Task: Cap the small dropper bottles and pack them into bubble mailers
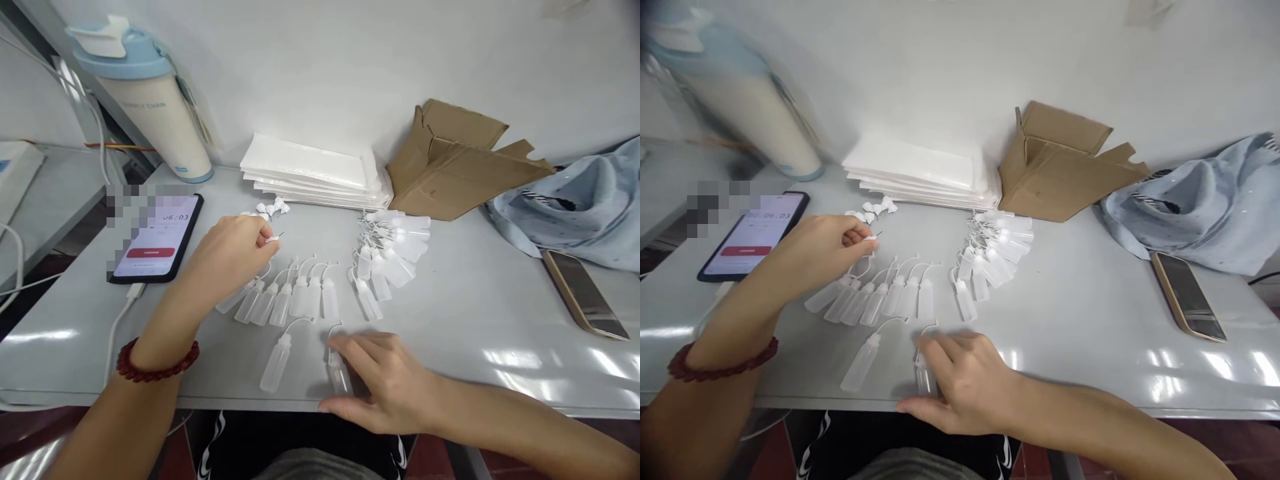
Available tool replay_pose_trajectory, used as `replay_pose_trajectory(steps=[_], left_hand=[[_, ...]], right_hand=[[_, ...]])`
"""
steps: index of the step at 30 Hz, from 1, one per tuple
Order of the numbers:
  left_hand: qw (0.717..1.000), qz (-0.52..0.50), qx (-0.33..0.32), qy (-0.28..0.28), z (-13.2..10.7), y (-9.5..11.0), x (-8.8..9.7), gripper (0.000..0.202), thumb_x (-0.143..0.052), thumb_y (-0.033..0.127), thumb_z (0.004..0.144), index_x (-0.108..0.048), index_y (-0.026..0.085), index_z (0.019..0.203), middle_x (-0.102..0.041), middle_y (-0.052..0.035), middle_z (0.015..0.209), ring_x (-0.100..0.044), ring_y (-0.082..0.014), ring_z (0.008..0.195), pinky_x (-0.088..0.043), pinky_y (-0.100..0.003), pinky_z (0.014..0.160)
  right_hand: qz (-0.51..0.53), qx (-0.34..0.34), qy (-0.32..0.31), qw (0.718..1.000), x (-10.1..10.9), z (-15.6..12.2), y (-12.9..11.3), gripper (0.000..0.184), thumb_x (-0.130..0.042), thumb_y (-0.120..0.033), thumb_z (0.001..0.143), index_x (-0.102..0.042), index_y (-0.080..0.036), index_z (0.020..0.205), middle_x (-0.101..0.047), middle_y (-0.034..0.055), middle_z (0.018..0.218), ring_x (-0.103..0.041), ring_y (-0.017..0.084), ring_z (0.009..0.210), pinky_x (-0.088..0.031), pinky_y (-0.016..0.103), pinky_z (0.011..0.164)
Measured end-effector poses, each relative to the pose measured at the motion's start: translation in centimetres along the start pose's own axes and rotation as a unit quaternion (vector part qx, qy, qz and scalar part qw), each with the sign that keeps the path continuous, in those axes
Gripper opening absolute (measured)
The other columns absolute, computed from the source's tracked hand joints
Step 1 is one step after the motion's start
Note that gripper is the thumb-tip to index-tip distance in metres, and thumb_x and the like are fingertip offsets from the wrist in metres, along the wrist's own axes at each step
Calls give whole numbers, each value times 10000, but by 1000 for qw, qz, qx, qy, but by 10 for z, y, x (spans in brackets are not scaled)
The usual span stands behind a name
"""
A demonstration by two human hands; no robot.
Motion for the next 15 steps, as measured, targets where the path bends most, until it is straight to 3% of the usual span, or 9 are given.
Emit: replay_pose_trajectory(steps=[3,7,13,15], left_hand=[[997,-78,3,20,-4,13,5,208,-587,401,786,-633,200,752,-675,-26,756,-608,-206,726,-423,-298,630],[977,-213,1,-2,-9,24,3,234,-652,440,762,-647,209,794,-670,6,742,-614,-155,699,-455,-245,618],[961,-274,10,-32,-12,31,-5,217,-706,406,734,-658,203,795,-652,20,671,-597,-124,640,-452,-206,569],[960,-279,17,-32,-12,31,-6,220,-709,415,732,-662,211,796,-651,18,672,-598,-130,654,-445,-208,563]], right_hand=[[-7,6,-14,1000,1,-2,0,381,-536,-439,870,-594,-80,986,-631,44,687,-574,169,516,-436,292,447],[-33,17,-29,999,5,-4,0,241,-499,-286,893,-624,-90,956,-610,32,688,-539,144,504,-384,267,401],[-33,60,-90,994,5,-1,5,261,-454,-252,913,-628,-95,1028,-615,76,829,-522,134,542,-401,254,437],[16,54,-114,992,7,2,10,259,-455,-259,926,-624,-110,1054,-619,85,885,-540,128,585,-429,249,483]])
Point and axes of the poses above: each hand's wrist, its own z-axis towards the middle knuckle, its own x-axis out of the back of the hand, y = z × x, the point moved 7 cm from there along z, towards the middle knuckle
